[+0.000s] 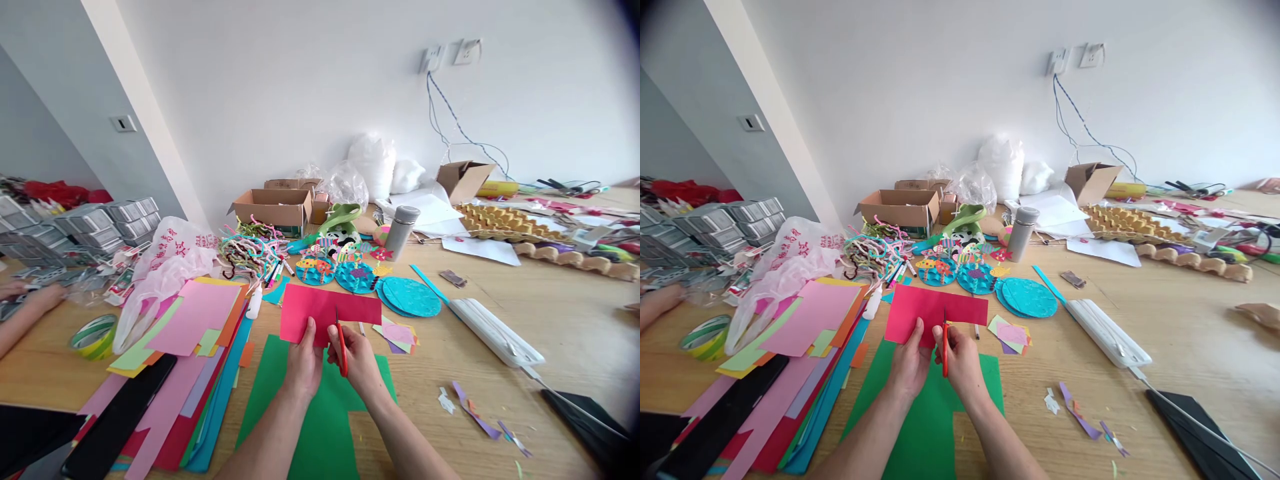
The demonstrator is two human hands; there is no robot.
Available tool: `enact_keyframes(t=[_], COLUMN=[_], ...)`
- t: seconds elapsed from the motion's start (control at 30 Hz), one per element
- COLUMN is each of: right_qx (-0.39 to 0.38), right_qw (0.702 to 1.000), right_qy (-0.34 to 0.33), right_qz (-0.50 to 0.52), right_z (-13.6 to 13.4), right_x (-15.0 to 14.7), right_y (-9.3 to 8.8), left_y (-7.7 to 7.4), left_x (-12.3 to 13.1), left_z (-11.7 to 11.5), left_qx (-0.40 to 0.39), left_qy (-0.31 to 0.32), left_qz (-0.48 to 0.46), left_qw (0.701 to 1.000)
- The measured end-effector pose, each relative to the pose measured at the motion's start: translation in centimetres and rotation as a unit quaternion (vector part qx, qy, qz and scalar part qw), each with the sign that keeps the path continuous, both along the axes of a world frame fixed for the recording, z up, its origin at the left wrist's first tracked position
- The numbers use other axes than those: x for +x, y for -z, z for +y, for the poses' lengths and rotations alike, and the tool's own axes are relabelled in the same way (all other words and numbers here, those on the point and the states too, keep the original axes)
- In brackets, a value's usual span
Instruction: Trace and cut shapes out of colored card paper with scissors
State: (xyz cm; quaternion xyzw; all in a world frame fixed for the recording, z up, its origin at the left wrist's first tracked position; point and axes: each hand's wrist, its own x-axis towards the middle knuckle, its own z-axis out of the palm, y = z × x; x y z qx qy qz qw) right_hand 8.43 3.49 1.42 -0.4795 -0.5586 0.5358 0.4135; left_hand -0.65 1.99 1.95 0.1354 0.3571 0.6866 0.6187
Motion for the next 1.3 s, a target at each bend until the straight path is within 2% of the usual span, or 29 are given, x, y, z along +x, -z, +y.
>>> enact_keyframes(t=[0.4,0.53,0.87,1.3], right_qx=[-0.010,-0.020,0.004,-0.021], right_qw=[1.000,0.999,0.999,0.996], right_qy=[0.022,0.027,0.039,0.045], right_qz=[-0.008,0.002,0.035,0.071], right_z=[-0.04,-0.13,0.47,0.39], right_x=[-0.10,-0.20,0.23,0.07], right_y=[-0.19,-0.15,-0.02,0.49], left_y=[0.20,0.02,-0.33,-0.73], left_x=[0.23,0.29,0.82,0.93], left_z=[0.01,-0.05,-0.27,-0.44], left_qx=[0.003,-0.010,0.015,0.015], left_qy=[-0.009,-0.002,-0.025,-0.011], left_qz=[0.023,0.019,0.016,0.020], left_qw=[1.000,1.000,0.999,1.000])
